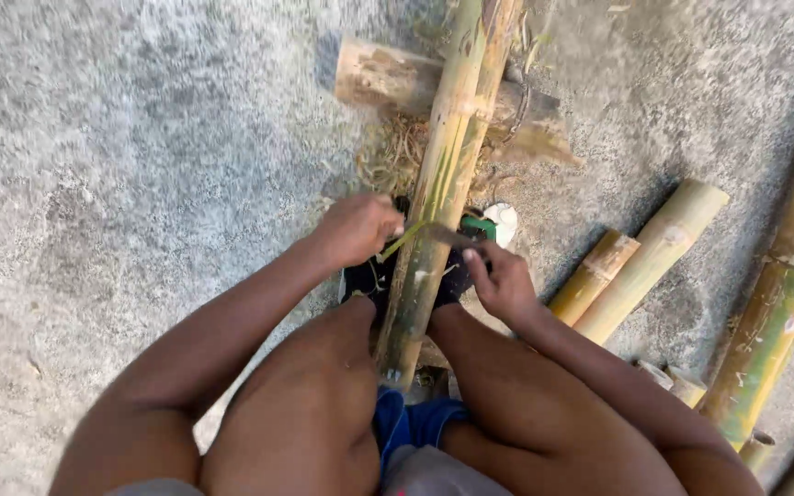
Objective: Scraping the outer layer of a bamboo pole using a curved hand blade.
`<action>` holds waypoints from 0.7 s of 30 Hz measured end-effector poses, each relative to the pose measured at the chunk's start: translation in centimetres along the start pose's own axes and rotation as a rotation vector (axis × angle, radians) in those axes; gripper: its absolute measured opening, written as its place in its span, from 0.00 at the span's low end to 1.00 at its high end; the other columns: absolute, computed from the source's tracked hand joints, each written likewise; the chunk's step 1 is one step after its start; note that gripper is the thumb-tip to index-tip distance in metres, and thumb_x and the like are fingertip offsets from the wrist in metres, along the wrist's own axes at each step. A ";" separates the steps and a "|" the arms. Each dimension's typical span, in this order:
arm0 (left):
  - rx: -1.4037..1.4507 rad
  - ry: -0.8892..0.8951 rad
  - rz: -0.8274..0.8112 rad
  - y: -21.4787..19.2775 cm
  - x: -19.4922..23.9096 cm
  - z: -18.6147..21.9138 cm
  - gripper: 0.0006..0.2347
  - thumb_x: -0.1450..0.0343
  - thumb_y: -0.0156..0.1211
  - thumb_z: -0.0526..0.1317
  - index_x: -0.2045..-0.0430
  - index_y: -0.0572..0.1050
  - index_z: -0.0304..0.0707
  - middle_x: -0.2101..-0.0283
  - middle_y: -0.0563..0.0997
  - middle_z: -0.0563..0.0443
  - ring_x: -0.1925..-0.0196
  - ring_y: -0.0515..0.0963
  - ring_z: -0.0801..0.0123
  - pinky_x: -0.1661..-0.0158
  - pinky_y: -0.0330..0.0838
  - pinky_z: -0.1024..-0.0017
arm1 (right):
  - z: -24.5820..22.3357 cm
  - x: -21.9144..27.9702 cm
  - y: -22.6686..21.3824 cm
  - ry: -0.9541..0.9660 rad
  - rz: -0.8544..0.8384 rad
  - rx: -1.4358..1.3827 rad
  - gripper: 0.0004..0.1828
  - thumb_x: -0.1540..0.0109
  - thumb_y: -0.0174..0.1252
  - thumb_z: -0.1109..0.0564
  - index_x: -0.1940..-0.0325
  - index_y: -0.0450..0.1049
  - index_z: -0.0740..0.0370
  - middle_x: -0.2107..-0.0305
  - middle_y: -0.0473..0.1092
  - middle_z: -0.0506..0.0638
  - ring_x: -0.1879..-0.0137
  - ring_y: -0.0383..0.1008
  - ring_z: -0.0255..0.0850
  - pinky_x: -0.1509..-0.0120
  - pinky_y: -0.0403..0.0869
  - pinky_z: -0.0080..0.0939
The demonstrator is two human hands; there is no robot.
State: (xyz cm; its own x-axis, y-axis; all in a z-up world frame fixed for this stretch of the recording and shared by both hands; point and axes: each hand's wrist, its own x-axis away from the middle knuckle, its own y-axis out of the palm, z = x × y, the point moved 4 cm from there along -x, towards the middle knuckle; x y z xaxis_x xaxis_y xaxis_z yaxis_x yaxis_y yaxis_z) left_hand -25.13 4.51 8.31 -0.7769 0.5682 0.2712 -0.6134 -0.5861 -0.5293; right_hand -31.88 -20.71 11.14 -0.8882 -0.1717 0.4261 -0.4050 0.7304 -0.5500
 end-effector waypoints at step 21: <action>-0.147 0.222 0.348 -7.0 -14.4 -1.5 0.05 0.27 0.64 0.38 0.72 0.84 0.40 0.71 0.78 0.49 0.72 0.77 0.67 0.67 0.70 0.61 | -0.6 -12.1 -5.6 -0.083 0.222 -0.006 0.20 0.24 0.46 0.49 0.61 0.70 0.68 0.80 0.68 0.52 0.80 0.68 0.33 0.82 0.66 0.38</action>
State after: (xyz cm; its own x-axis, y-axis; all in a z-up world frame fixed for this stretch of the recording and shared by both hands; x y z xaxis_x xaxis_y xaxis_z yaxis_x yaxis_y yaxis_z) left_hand -9.43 1.34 6.91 -0.8747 0.4709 -0.1143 -0.2811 -0.6853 -0.6718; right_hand -18.68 -22.36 9.50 -0.9703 -0.0595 0.2345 -0.1963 0.7601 -0.6194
